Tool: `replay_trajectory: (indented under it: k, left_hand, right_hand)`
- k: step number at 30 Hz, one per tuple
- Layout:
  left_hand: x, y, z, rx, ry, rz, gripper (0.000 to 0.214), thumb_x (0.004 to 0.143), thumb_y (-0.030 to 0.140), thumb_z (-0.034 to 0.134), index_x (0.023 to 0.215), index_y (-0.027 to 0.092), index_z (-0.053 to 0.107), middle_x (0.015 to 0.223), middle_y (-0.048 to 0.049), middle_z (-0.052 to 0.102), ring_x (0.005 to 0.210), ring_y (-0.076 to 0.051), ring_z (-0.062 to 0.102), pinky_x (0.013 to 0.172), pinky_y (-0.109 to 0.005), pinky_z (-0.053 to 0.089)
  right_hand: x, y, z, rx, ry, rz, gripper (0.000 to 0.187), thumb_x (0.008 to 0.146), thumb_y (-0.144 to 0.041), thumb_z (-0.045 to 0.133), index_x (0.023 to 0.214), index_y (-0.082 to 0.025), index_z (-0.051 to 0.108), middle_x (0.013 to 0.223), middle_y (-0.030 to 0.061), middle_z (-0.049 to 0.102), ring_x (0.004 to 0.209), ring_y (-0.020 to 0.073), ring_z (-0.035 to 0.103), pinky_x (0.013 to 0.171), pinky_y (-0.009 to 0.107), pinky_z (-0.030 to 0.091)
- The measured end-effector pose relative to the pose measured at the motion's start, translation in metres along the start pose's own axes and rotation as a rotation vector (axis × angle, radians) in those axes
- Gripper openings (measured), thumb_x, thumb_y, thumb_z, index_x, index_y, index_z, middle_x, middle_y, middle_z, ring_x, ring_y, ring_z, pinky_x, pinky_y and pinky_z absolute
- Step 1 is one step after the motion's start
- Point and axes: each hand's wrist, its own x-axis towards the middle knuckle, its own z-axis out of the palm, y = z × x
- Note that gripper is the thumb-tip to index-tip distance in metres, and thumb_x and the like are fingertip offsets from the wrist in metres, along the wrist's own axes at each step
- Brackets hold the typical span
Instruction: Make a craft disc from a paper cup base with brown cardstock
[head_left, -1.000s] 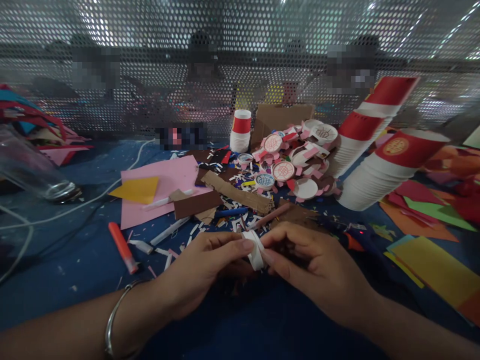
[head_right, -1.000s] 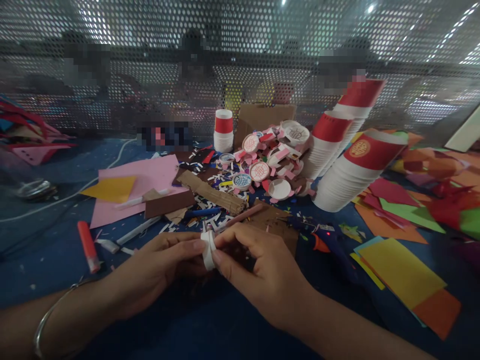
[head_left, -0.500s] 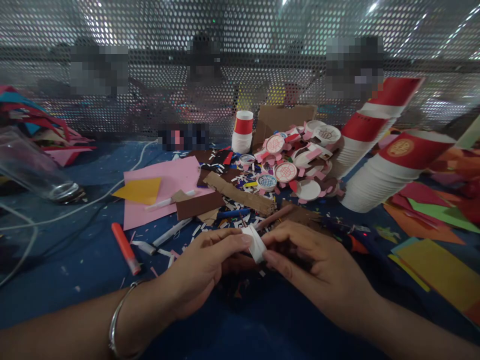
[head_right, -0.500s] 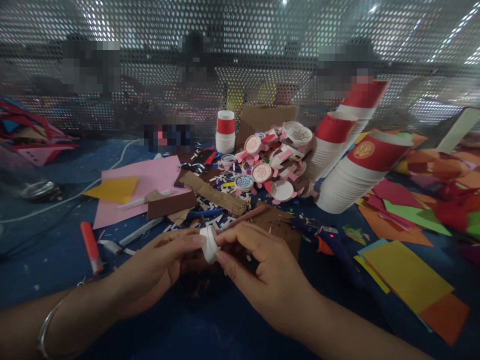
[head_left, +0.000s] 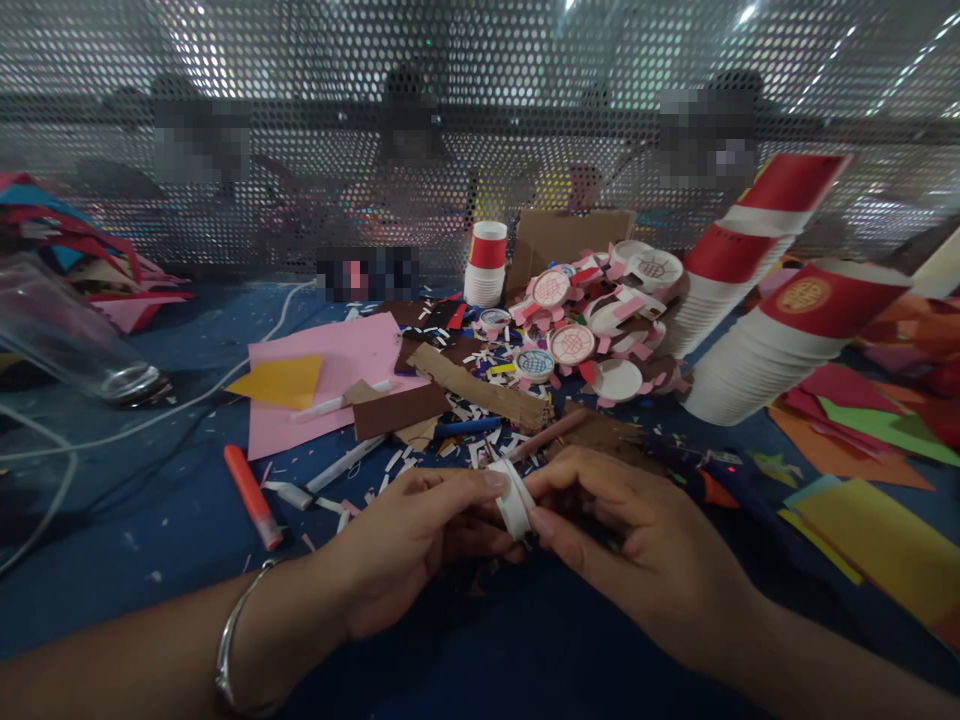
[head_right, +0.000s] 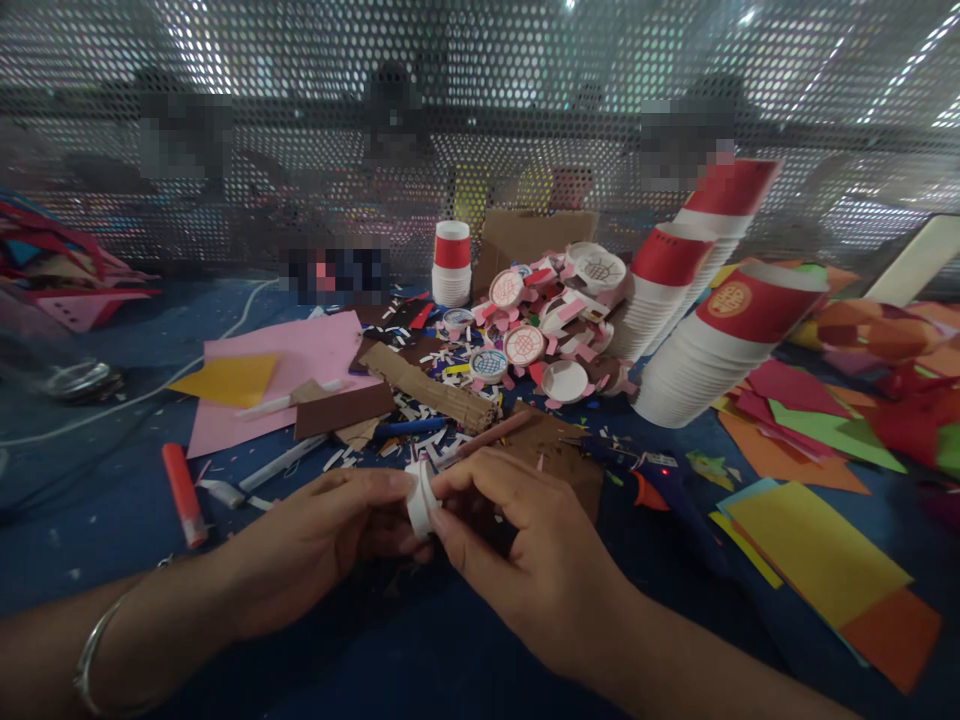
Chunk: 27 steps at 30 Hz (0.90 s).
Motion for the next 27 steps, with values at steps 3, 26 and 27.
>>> replay_trajectory:
  k: [3, 26, 27]
  left_hand:
    - [0.0009, -0.0002, -0.0005, -0.021, -0.014, 0.017, 0.025, 0.087, 0.035, 0.073, 0.087, 0.011, 0.08, 0.085, -0.0078, 0.076, 0.076, -0.016, 0.071, 0.08, -0.026, 0.058]
    - [-0.0031, 0.0014, 0.0034, -0.153, 0.032, 0.09, 0.017, 0.084, 0.025, 0.077, 0.093, 0.012, 0.083, 0.1, -0.0083, 0.078, 0.089, -0.018, 0.068, 0.083, -0.027, 0.062]
    - [-0.0028, 0.0015, 0.0033, -0.159, 0.033, 0.08, 0.017, 0.084, 0.025, 0.077, 0.093, 0.012, 0.083, 0.1, -0.0084, 0.078, 0.088, -0.017, 0.068, 0.083, -0.027, 0.062]
  right_hand:
    - [-0.0003, 0.0019, 0.0003, -0.049, 0.021, -0.01, 0.012, 0.096, -0.017, 0.059, 0.099, -0.022, 0.07, 0.087, 0.0001, 0.073, 0.076, 0.0125, 0.07, 0.069, 0.022, 0.054]
    - [-0.0027, 0.0042, 0.0023, -0.229, 0.09, -0.193, 0.018, 0.096, -0.011, 0.059, 0.104, -0.022, 0.07, 0.094, 0.0018, 0.07, 0.09, 0.0143, 0.065, 0.082, 0.024, 0.052]
    - [-0.0028, 0.0043, 0.0024, -0.229, 0.088, -0.19, 0.017, 0.096, -0.011, 0.059, 0.104, -0.022, 0.07, 0.094, 0.002, 0.07, 0.09, 0.0143, 0.065, 0.082, 0.024, 0.052]
